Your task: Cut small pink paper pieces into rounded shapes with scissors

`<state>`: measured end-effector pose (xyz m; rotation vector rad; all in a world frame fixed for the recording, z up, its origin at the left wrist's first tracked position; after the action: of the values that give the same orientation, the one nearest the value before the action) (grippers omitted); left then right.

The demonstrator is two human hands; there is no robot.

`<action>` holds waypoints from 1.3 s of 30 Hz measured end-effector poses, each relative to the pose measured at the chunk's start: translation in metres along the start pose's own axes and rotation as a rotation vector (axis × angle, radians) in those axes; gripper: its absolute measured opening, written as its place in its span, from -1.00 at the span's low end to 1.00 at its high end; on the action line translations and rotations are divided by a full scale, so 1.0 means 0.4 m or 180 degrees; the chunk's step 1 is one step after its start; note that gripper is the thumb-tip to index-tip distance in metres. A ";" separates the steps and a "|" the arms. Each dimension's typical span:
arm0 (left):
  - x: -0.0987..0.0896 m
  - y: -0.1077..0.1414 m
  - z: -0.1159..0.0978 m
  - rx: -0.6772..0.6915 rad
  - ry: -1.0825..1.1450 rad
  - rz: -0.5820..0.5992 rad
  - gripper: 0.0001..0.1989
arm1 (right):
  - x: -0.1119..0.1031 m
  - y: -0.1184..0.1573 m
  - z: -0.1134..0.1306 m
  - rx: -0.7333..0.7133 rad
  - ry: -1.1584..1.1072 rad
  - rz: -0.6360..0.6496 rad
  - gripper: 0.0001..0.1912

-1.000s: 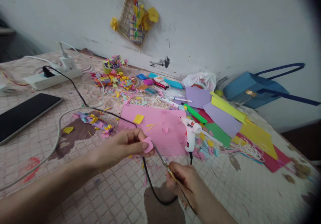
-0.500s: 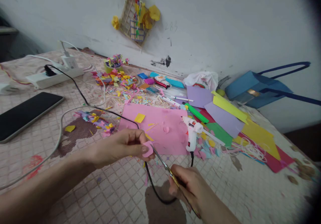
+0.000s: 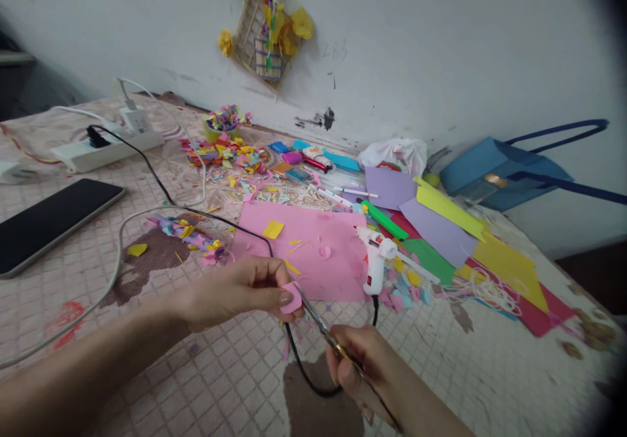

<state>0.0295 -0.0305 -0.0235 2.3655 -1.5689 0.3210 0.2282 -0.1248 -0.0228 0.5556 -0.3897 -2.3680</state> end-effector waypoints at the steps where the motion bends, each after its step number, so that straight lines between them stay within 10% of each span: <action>1: 0.000 -0.001 0.001 0.0012 0.0014 0.0015 -0.91 | 0.001 0.000 -0.002 0.0008 -0.0032 0.0010 -0.31; 29: -0.012 -0.005 0.010 0.0037 0.0003 0.0309 -0.88 | -0.004 0.000 -0.014 -0.0071 -0.0110 0.0092 -0.39; 39: -0.017 0.006 0.007 -0.0360 -0.0344 0.0549 -0.83 | -0.025 0.032 0.016 0.0169 0.0683 0.0236 -0.77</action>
<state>0.0246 -0.0264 -0.0281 2.2007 -1.7954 0.1375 0.2388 -0.1268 -0.0093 0.7978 -0.3697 -2.2054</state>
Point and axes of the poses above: each hand's wrist, its own y-axis away from the middle knuckle, its own x-axis out of the palm, z = x × y, the point moved 1 cm from there along -y, towards the middle knuckle, and after that the axes turned 13 degrees about z, right-handed, at the moved point
